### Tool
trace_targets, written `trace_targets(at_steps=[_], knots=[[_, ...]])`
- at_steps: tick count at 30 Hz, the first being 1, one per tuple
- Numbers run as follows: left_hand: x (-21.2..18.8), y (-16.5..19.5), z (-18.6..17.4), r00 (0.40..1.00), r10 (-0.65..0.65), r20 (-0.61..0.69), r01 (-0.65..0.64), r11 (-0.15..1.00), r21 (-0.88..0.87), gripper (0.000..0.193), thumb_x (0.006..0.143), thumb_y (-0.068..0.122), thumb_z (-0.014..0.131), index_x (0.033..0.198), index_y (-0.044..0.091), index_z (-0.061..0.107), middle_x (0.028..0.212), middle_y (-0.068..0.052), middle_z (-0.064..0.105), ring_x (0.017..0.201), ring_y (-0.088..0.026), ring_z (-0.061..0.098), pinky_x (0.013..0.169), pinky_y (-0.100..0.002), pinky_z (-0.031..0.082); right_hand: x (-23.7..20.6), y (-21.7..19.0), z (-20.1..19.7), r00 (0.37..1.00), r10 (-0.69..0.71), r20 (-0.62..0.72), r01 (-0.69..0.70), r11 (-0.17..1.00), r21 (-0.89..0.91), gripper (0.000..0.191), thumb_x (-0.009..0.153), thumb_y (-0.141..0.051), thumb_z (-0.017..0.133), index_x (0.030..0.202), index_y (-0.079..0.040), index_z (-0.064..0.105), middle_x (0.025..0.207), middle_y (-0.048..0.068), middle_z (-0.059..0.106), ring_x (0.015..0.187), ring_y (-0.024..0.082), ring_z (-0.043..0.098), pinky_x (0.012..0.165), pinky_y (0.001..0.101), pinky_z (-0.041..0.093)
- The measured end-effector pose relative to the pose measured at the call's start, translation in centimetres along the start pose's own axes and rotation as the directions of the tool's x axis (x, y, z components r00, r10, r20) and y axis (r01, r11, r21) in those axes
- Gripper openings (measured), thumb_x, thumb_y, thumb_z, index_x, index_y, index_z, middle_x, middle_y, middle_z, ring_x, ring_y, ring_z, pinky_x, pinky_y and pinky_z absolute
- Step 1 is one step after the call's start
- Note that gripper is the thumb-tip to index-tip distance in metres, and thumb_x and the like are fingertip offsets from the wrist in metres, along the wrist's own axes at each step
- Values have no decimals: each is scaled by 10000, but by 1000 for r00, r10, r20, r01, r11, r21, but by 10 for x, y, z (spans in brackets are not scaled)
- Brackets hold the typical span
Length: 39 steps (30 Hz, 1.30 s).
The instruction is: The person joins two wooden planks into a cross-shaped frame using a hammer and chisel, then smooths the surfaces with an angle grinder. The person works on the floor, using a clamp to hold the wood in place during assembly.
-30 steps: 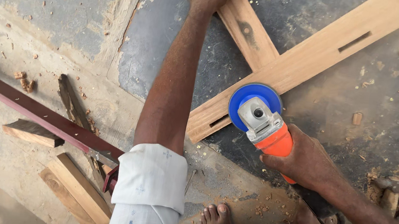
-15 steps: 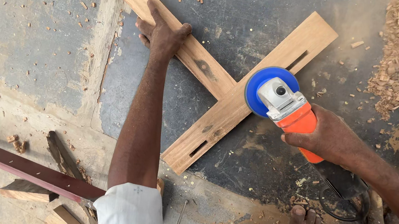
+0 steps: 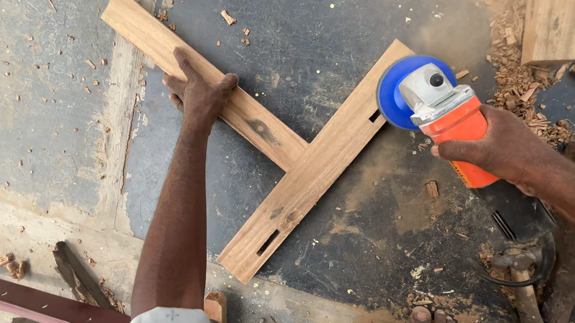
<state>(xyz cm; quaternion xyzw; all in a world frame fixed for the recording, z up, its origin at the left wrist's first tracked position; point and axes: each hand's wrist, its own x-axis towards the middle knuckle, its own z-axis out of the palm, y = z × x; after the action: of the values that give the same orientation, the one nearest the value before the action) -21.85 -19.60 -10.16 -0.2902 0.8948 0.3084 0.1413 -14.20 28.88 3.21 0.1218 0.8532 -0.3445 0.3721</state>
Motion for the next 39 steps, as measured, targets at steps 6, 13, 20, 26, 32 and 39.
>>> trace_targets(at_steps=[6,13,20,26,32,39], knots=[[-14,12,-10,999,-44,20,45,998,-36,1313,793,542,838,1629,296,-143,1606,-440,-161,1519,-612,-92,1257,-620,62,16,18,-46,989,-18,-146,38,990,134,689,721,-333,819,1283,10,614,1015,156,664,856,251,674,700,463,586],[-14,9,-9,999,-37,12,37,998,-46,1300,809,602,836,1627,313,-132,1623,-407,-158,1516,-600,-69,1264,-630,78,-22,1,-19,995,-71,-73,67,996,-57,781,733,-424,831,1339,-15,558,1037,166,688,856,276,709,785,477,616],[-7,7,-6,998,-59,32,61,996,-58,1290,815,606,825,1616,321,-146,1616,-412,-180,1522,-584,-96,1253,-627,80,-79,-70,126,924,-34,380,144,953,-265,775,677,-508,818,1275,-94,552,1048,146,742,959,295,756,924,442,586],[-5,4,-2,999,35,-3,-35,999,-30,1325,834,581,852,1615,254,-166,1571,-474,-164,1534,-575,-106,1254,-615,-57,-79,-81,132,921,-47,387,170,941,-291,738,662,-460,804,1256,-96,561,1052,147,743,997,304,744,941,445,565],[-1,-1,1,999,36,-3,-36,999,-38,1321,818,559,844,1625,250,-154,1595,-469,-143,1534,-581,-46,1259,-628,-77,-46,-58,88,973,-78,216,126,969,-214,762,659,-475,847,1275,-108,589,1084,131,732,1013,282,736,937,434,568],[-2,-1,2,1000,23,-3,-23,999,-45,1327,813,556,851,1617,264,-163,1583,-459,-169,1527,-595,-57,1249,-630,-17,-10,-40,35,988,-3,156,15,997,-76,728,724,-462,832,1288,-67,596,998,150,721,879,253,727,802,440,608]])
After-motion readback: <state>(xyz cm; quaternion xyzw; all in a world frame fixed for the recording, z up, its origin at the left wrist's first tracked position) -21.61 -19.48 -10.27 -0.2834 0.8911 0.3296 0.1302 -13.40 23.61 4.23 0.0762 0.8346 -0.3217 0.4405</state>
